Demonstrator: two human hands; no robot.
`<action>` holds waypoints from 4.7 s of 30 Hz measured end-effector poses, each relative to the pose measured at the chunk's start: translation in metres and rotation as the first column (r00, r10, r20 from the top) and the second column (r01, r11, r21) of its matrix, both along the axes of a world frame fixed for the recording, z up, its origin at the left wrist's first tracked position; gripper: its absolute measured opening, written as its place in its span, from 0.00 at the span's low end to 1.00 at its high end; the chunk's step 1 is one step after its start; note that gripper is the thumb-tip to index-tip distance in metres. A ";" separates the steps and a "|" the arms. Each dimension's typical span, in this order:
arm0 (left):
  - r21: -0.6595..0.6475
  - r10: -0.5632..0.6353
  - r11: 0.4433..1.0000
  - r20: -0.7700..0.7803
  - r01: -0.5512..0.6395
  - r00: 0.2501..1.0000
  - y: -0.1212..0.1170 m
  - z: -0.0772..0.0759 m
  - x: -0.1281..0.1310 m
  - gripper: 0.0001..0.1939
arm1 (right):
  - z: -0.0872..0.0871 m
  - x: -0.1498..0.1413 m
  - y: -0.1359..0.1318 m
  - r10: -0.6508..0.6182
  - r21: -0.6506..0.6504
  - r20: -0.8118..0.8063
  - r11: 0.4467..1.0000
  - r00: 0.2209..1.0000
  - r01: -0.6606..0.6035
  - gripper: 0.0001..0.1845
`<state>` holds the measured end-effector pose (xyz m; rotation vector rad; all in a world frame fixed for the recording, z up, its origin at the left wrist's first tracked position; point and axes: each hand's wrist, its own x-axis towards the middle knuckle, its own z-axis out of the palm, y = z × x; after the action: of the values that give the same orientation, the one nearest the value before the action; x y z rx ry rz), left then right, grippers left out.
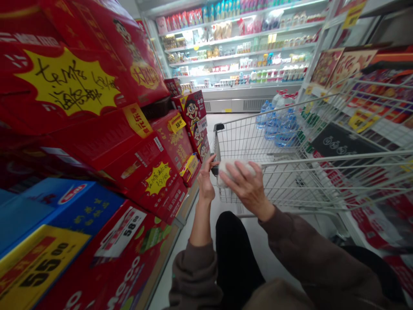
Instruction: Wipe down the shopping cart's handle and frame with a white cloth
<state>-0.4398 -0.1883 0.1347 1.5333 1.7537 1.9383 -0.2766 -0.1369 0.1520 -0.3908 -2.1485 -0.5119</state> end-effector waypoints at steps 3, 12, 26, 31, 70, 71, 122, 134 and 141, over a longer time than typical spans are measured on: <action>0.006 -0.010 1.000 0.017 0.010 1.000 -0.002 0.000 -0.002 0.44 | -0.010 -0.022 0.003 0.101 0.117 0.072 0.987 0.992 -0.109 0.18; -0.010 -0.020 1.000 -0.004 0.019 1.000 0.003 -0.003 -0.001 0.44 | -0.038 -0.002 0.008 0.016 0.025 0.001 1.000 1.000 -0.016 0.13; -0.065 0.057 0.995 -0.207 -0.072 0.977 -0.001 -0.001 0.017 0.41 | -0.039 0.005 0.007 0.051 -0.012 -0.104 0.999 0.993 -0.053 0.08; -0.155 0.199 0.954 -0.311 -0.256 0.929 0.006 0.007 0.042 0.37 | -0.026 0.000 0.015 0.042 0.052 -0.118 0.998 0.992 -0.036 0.07; -0.242 -0.099 0.969 -0.551 -0.045 0.828 0.068 0.041 0.151 0.32 | -0.017 0.130 0.074 -0.041 -0.154 -0.168 0.988 0.985 0.015 0.17; -0.240 -0.106 0.970 -0.559 -0.038 0.823 0.069 0.041 0.154 0.32 | -0.020 0.132 0.075 -0.041 -0.158 -0.167 0.987 0.985 0.015 0.17; -0.260 -0.320 0.948 -0.751 0.186 0.578 0.155 0.072 0.272 0.28 | -0.020 0.290 0.162 -0.147 -0.072 -0.114 0.988 0.983 0.139 0.16; -0.314 -0.349 0.935 -0.736 0.164 0.580 0.181 0.081 0.293 0.32 | -0.014 0.314 0.176 -0.145 -0.054 -0.259 0.989 0.955 0.136 0.18; -0.365 -0.378 0.919 -0.710 0.148 0.594 0.186 0.086 0.299 0.33 | -0.010 0.339 0.184 -0.139 -0.113 -0.257 0.987 0.956 0.113 0.21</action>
<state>-0.1408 -0.0026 0.2206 2.5549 1.7480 0.8429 0.0622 0.0472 0.1424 -0.6190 -1.9017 -0.4015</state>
